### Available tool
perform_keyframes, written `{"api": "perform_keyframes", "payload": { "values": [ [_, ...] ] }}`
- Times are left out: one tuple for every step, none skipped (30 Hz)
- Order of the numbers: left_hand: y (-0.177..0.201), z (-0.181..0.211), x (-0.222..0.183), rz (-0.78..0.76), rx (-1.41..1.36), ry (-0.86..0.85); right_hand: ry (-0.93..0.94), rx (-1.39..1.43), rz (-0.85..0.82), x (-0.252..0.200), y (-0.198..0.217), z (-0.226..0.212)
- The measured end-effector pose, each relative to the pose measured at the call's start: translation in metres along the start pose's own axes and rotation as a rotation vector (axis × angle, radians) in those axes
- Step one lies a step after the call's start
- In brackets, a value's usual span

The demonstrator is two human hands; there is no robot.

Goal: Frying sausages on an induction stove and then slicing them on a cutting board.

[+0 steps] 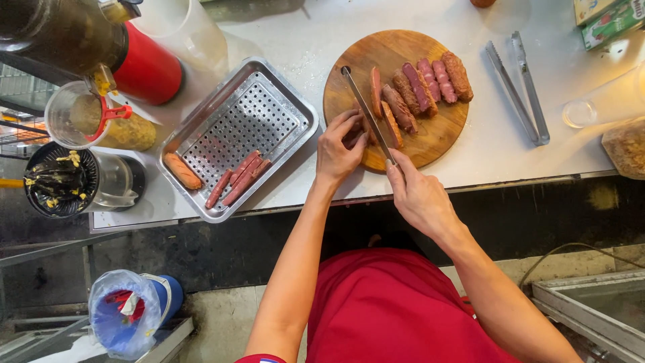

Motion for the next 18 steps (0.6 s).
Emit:
{"api": "perform_keyframes", "payload": {
  "values": [
    [-0.0004, -0.0004, -0.0001, -0.003, 0.008, 0.003, 0.017, 0.007, 0.012, -0.0005, 0.0004, -0.0010],
    [-0.0009, -0.0007, -0.0003, -0.006, 0.016, 0.006, 0.035, 0.014, 0.025, -0.0010, 0.0009, -0.0020],
    [-0.0009, -0.0011, -0.0005, -0.008, 0.016, 0.006, 0.033, 0.014, 0.025, -0.0014, 0.0012, -0.0025],
    [-0.0006, -0.0012, -0.0006, -0.004, 0.022, 0.002, 0.029, 0.004, 0.026, -0.0016, 0.0018, -0.0027],
    [-0.0005, -0.0012, -0.0003, -0.001, 0.028, -0.002, 0.024, -0.006, 0.028, -0.0017, 0.0024, -0.0029],
    [-0.0004, -0.0016, 0.0001, -0.004, 0.028, -0.003, 0.022, -0.005, 0.029, -0.0008, 0.0024, -0.0028],
    [-0.0003, -0.0010, 0.0001, 0.002, 0.041, -0.016, 0.015, -0.007, 0.026, -0.0005, 0.0022, -0.0017],
    [-0.0001, -0.0004, 0.0001, 0.009, 0.053, -0.028, 0.007, -0.008, 0.022, -0.0001, 0.0021, -0.0007],
    [-0.0005, 0.0001, 0.0005, 0.006, 0.052, -0.029, 0.005, -0.008, 0.024, -0.0002, 0.0021, 0.0003],
    [-0.0002, 0.0012, 0.0009, 0.010, 0.057, -0.036, 0.010, -0.002, 0.029, -0.0004, 0.0023, 0.0006],
    [0.0005, 0.0021, 0.0010, 0.014, 0.064, -0.043, 0.017, 0.005, 0.032, -0.0008, 0.0021, 0.0006],
    [0.0005, 0.0027, 0.0007, 0.012, 0.063, -0.044, 0.015, 0.005, 0.034, -0.0011, 0.0012, 0.0013],
    [0.0009, 0.0031, 0.0009, 0.012, 0.059, -0.043, 0.017, 0.001, 0.040, -0.0012, 0.0007, 0.0014],
    [0.0013, 0.0034, 0.0010, 0.013, 0.056, -0.043, 0.019, -0.003, 0.045, -0.0011, 0.0001, 0.0015],
    [0.0005, 0.0022, 0.0005, 0.012, 0.055, -0.042, 0.018, -0.004, 0.045, -0.0012, 0.0008, 0.0011],
    [0.0001, 0.0014, -0.0001, 0.017, 0.050, -0.046, 0.006, -0.015, 0.034, -0.0012, 0.0006, 0.0015],
    [0.0000, 0.0004, -0.0006, 0.022, 0.047, -0.051, -0.006, -0.026, 0.023, -0.0011, 0.0001, 0.0017],
    [0.0003, -0.0004, -0.0012, 0.021, 0.047, -0.050, -0.007, -0.026, 0.022, -0.0028, 0.0005, 0.0019]
  ]
}}
Point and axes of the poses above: each hand's wrist, its own x-axis towards the middle knuckle, its own y-axis out of the back of the hand, z = x × y, the point moved 8 cm from there along x, towards the middle knuckle, and after that the axes turned 6 degrees about z, right-handed, at the moved point
